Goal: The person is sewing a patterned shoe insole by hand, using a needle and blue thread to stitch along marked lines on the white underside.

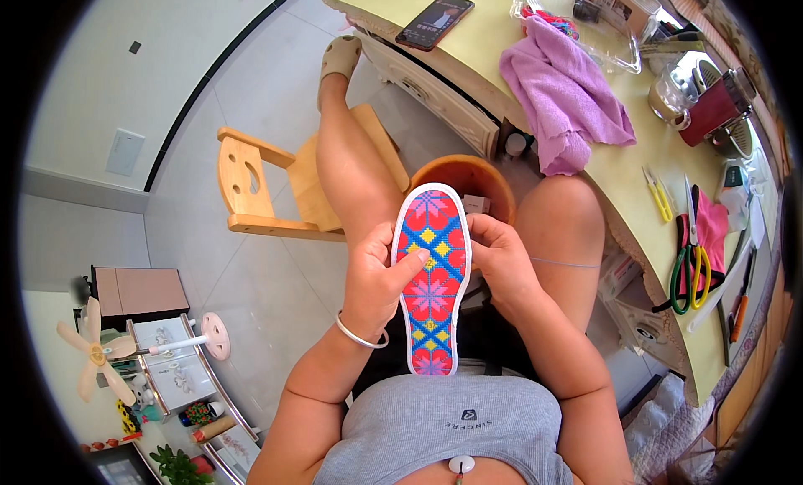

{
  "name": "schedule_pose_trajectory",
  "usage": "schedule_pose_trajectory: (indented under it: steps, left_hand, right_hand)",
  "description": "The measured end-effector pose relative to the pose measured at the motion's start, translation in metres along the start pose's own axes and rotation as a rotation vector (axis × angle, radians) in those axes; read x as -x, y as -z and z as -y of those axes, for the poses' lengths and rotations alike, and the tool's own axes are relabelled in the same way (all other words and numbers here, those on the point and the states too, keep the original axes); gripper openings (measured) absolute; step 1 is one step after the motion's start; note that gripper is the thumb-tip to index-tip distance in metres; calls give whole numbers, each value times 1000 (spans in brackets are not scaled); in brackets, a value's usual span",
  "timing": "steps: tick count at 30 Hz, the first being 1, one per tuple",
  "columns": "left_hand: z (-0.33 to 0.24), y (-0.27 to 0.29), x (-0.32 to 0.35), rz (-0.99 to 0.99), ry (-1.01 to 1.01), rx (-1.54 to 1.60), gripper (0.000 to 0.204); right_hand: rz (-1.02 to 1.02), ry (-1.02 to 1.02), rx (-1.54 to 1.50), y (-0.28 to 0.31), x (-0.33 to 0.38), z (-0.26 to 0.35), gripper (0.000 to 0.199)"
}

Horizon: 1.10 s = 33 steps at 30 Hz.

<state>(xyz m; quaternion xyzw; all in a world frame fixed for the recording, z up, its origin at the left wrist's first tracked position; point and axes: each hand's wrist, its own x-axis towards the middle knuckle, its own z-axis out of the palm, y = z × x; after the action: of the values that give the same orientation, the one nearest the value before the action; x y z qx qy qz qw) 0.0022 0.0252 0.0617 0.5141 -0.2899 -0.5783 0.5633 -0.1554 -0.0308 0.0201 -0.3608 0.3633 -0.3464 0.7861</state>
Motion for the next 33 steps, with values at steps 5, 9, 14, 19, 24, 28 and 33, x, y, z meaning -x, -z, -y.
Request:
schedule_pose_trajectory:
  steps: [5,9,14,19,24,28,33]
  left_hand:
    - [6,3,-2,10,7,15,20]
    - [7,2,-1,12,30,19,19]
    - [13,6,-2,18,59,41,20]
    - [17,8,-4,41,110,79,22]
    - [17,11,-5,86,128,171,20]
    - [24,19,-4,78,155,187,23]
    - [26,21,-2,81,157,233,21]
  right_hand:
    - [9,-24,-54,4,-2,-6,9]
    - [12,-35,-77,6,-1,-9,11]
    - [22,-48,-91,11,-1,-14,13]
    - [16,-53,-76,13,-2,-20,15]
    - [4,-54,-74,12,-1,-21,15]
    - [23,-50,-79,12,-1,-21,14]
    - [10,-46,-92,10,-3,-24,11]
